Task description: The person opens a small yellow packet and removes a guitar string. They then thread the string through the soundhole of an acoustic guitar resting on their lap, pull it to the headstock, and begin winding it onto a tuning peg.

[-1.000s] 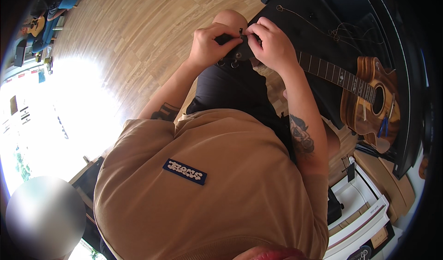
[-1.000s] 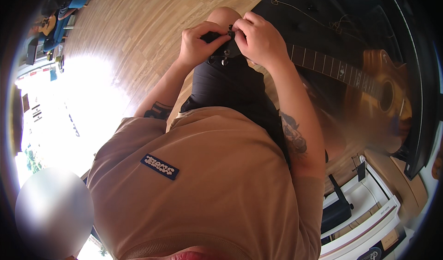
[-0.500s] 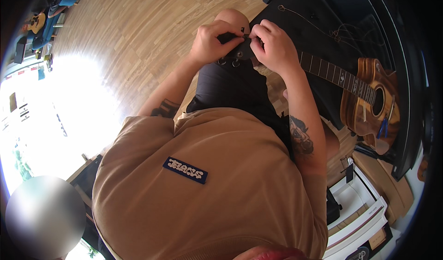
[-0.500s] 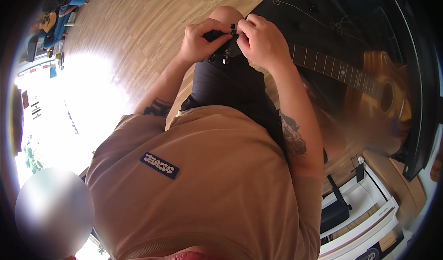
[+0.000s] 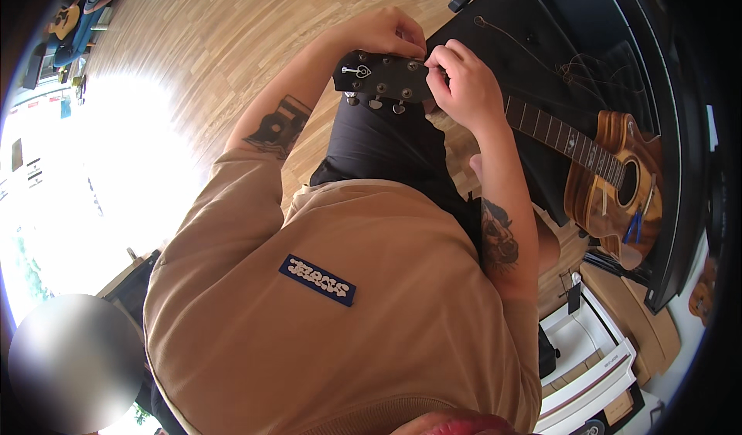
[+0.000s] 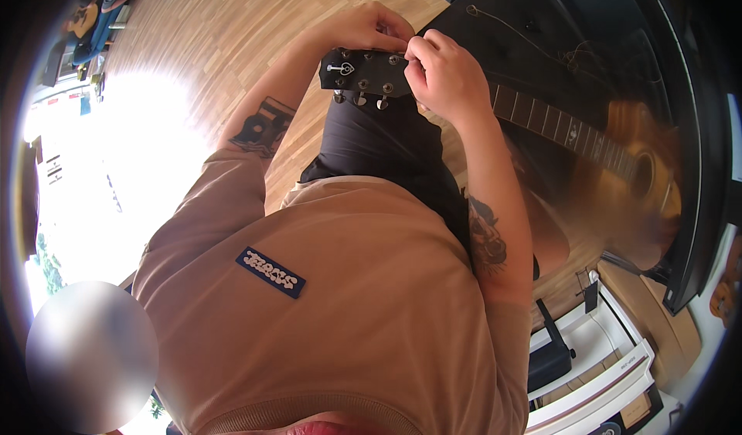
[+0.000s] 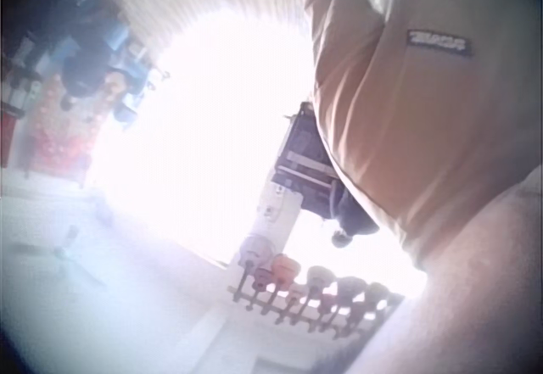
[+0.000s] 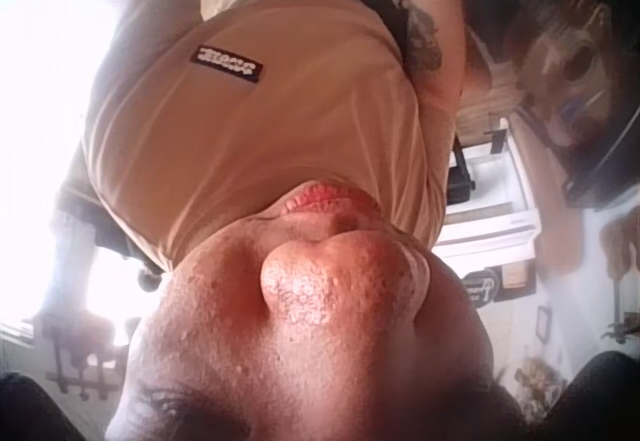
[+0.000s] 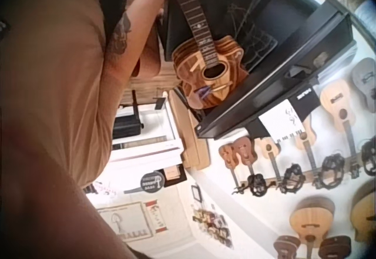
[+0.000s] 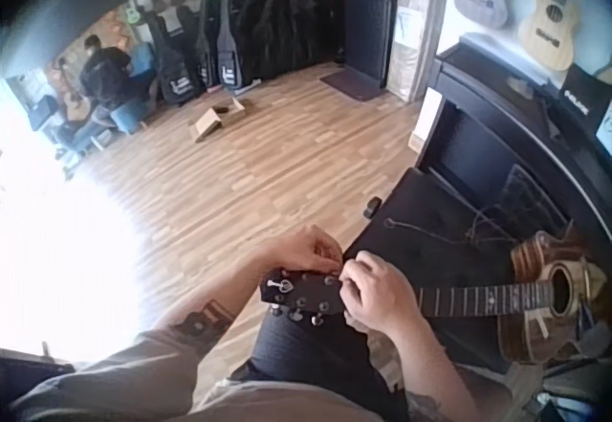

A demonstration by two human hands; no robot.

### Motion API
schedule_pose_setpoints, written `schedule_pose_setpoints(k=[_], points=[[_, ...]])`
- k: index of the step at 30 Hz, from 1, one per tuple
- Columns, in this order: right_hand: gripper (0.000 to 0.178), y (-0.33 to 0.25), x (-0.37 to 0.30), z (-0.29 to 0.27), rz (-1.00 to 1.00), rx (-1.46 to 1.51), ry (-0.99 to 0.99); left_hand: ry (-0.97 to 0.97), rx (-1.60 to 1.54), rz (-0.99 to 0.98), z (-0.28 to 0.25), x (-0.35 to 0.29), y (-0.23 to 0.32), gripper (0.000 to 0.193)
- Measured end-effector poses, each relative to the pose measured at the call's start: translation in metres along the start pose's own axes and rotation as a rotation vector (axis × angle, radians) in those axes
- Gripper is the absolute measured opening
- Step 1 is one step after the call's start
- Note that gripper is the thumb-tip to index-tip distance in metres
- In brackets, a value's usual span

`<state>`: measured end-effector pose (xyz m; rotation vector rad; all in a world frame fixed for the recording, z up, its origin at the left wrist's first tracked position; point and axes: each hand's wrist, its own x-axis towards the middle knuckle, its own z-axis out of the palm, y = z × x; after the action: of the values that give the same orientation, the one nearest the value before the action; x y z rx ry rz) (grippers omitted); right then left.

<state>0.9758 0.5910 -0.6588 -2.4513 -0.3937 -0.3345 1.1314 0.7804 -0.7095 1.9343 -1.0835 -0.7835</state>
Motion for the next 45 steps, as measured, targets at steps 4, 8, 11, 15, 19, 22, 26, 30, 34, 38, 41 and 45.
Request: schedule_pose_setpoints(k=[4, 8, 11, 15, 19, 22, 26, 30, 34, 38, 41, 45], points=[[0.005, 0.001, -0.001, -0.001, 0.036, 0.003, -0.029, -0.021, 0.081, -0.056, 0.002, 0.002, 0.009, 0.025], [0.005, 0.001, -0.001, -0.001, 0.035, 0.015, -0.027, -0.077, -0.100, 0.057, 0.002, -0.002, -0.016, 0.026], [0.005, 0.002, -0.001, -0.001, 0.026, 0.015, -0.021, -0.131, -0.136, 0.109, 0.002, -0.003, -0.017, 0.029], [0.005, 0.000, 0.000, -0.002, 0.025, 0.013, -0.036, -0.154, -0.140, 0.147, 0.001, -0.001, -0.020, 0.030], [0.003, 0.004, -0.002, 0.001, 0.006, 0.028, -0.012, -0.047, -0.451, 0.089, 0.008, -0.009, -0.021, 0.025], [0.004, 0.004, -0.003, 0.000, 0.006, 0.031, -0.014, 0.052, -0.263, 0.172, 0.010, -0.009, -0.012, 0.024], [0.004, 0.003, -0.003, -0.001, 0.011, 0.028, -0.024, -0.072, -0.174, 0.168, 0.005, -0.003, -0.019, 0.037], [0.008, 0.000, -0.004, -0.001, 0.029, 0.023, -0.037, -0.062, -0.192, 0.170, 0.007, -0.003, -0.014, 0.023], [0.006, 0.001, -0.004, -0.001, 0.024, 0.032, -0.048, -0.057, -0.240, 0.155, 0.007, -0.005, -0.012, 0.006], [0.005, 0.002, -0.002, -0.003, 0.009, 0.034, -0.040, 0.068, -0.285, 0.137, 0.013, -0.008, -0.003, 0.015], [0.004, 0.000, -0.001, -0.004, 0.007, 0.042, -0.042, 0.054, -0.151, 0.151, 0.012, -0.008, -0.004, 0.020], [0.003, -0.001, -0.002, -0.005, 0.014, 0.042, -0.048, -0.071, -0.118, 0.100, 0.007, -0.004, -0.012, 0.027]])
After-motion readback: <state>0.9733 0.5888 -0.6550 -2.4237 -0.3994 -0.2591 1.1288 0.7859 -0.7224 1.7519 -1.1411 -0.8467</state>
